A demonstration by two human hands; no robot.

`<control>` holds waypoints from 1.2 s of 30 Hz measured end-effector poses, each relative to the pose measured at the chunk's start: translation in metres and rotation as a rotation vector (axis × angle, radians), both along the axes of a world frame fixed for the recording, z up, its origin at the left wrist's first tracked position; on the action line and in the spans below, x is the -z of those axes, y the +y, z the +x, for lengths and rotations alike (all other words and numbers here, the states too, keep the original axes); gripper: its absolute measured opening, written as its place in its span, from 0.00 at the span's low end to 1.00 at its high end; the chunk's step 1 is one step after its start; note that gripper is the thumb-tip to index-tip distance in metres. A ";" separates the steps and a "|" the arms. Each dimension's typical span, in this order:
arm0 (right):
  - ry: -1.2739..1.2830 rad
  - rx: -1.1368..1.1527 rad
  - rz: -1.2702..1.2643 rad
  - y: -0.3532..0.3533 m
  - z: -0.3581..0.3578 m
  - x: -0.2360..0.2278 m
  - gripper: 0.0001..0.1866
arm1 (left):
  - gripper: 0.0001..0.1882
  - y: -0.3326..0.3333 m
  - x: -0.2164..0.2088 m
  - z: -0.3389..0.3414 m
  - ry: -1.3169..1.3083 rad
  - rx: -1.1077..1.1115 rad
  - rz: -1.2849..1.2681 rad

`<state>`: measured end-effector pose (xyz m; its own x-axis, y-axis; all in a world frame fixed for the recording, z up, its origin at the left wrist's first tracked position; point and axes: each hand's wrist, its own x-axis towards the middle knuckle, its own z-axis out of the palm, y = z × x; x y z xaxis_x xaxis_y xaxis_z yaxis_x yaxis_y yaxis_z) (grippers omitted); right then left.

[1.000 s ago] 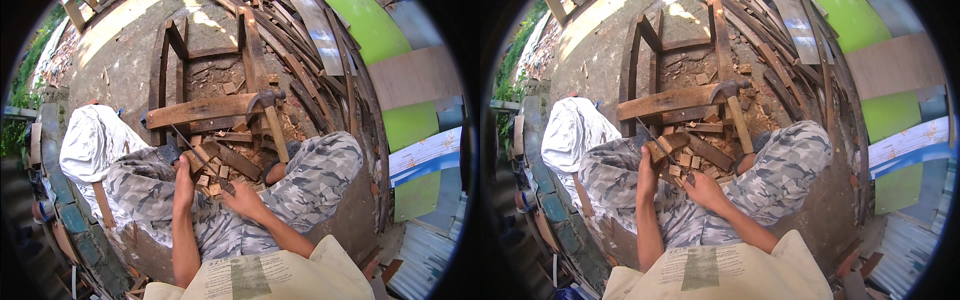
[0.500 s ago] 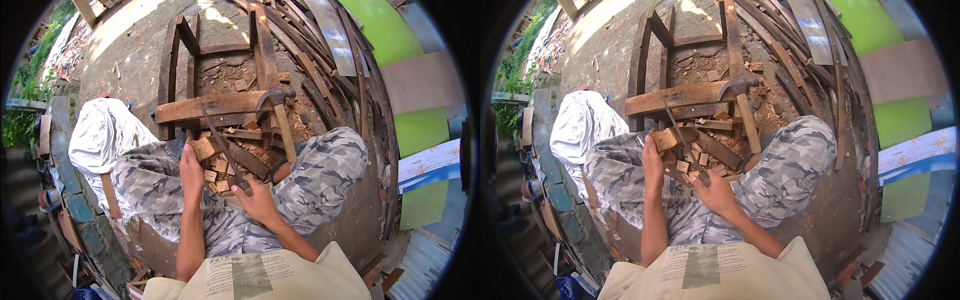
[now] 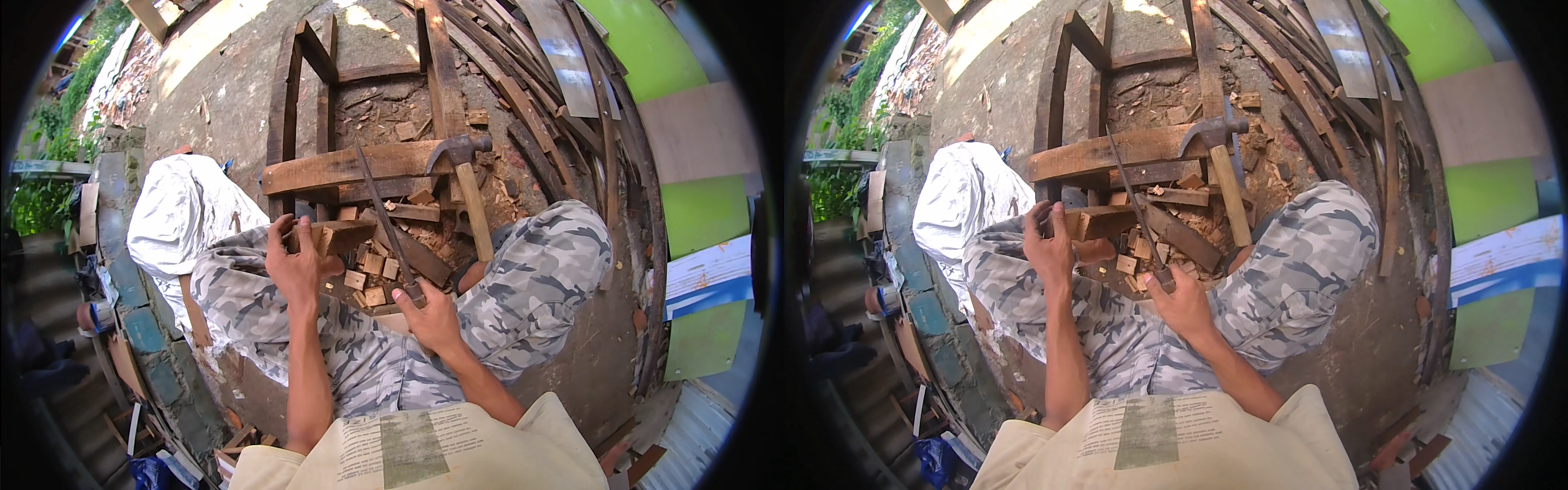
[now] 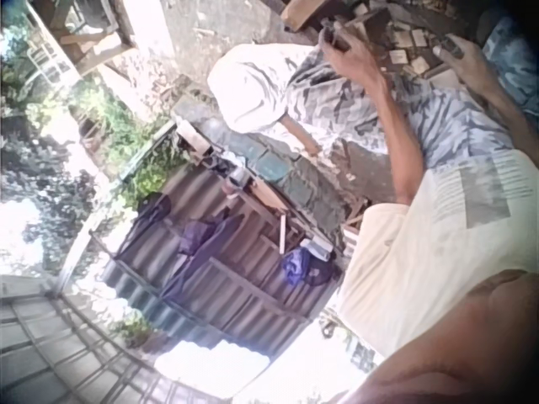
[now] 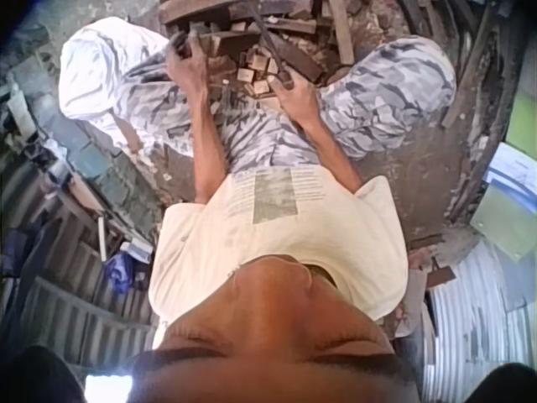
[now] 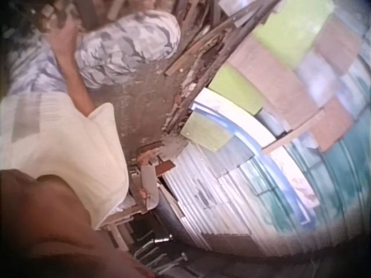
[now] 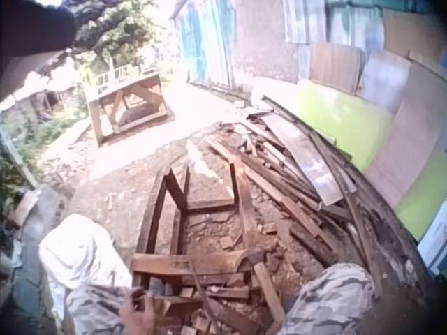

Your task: The person sits on the ground and uses a hammer and chisel to split small pieces of wood into smaller fragments. The person repeatedly positions the chisel on a wood piece and strikes it with the hammer, then repositions the wood and continues splitting.

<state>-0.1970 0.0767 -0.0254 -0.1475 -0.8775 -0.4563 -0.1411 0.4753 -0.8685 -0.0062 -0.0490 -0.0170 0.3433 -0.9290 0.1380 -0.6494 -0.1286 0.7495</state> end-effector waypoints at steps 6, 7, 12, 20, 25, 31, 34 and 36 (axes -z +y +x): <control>0.032 -0.035 -0.050 -0.001 -0.001 -0.003 0.20 | 0.21 0.004 0.004 0.004 -0.201 0.038 0.092; 0.033 -0.036 -0.054 0.000 -0.002 -0.002 0.20 | 0.21 0.005 0.007 0.004 -0.267 0.057 0.063; 0.032 -0.022 -0.056 0.000 -0.002 -0.001 0.20 | 0.23 0.005 0.012 0.023 -0.233 0.141 0.120; 0.045 -0.018 -0.064 0.001 0.000 0.003 0.21 | 0.27 0.012 -0.001 0.034 -0.304 0.294 0.137; 0.053 -0.049 -0.061 -0.001 0.004 0.001 0.20 | 0.30 0.007 0.006 0.027 -0.242 0.130 0.319; 0.067 -0.083 -0.101 0.001 0.006 0.006 0.21 | 0.27 0.011 -0.011 0.031 -0.312 0.323 0.258; 0.004 -0.141 -0.036 0.005 0.007 0.014 0.23 | 0.27 0.009 -0.026 0.021 0.441 0.122 0.516; -0.070 -0.168 0.058 0.004 0.008 0.011 0.23 | 0.29 0.010 -0.023 0.022 0.429 0.173 0.530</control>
<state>-0.1890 0.0812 -0.0364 0.0331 -0.8591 -0.5108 -0.1629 0.4996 -0.8508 0.0156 -0.0391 0.0058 0.1070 -0.8798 -0.4632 -0.3542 -0.4690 0.8091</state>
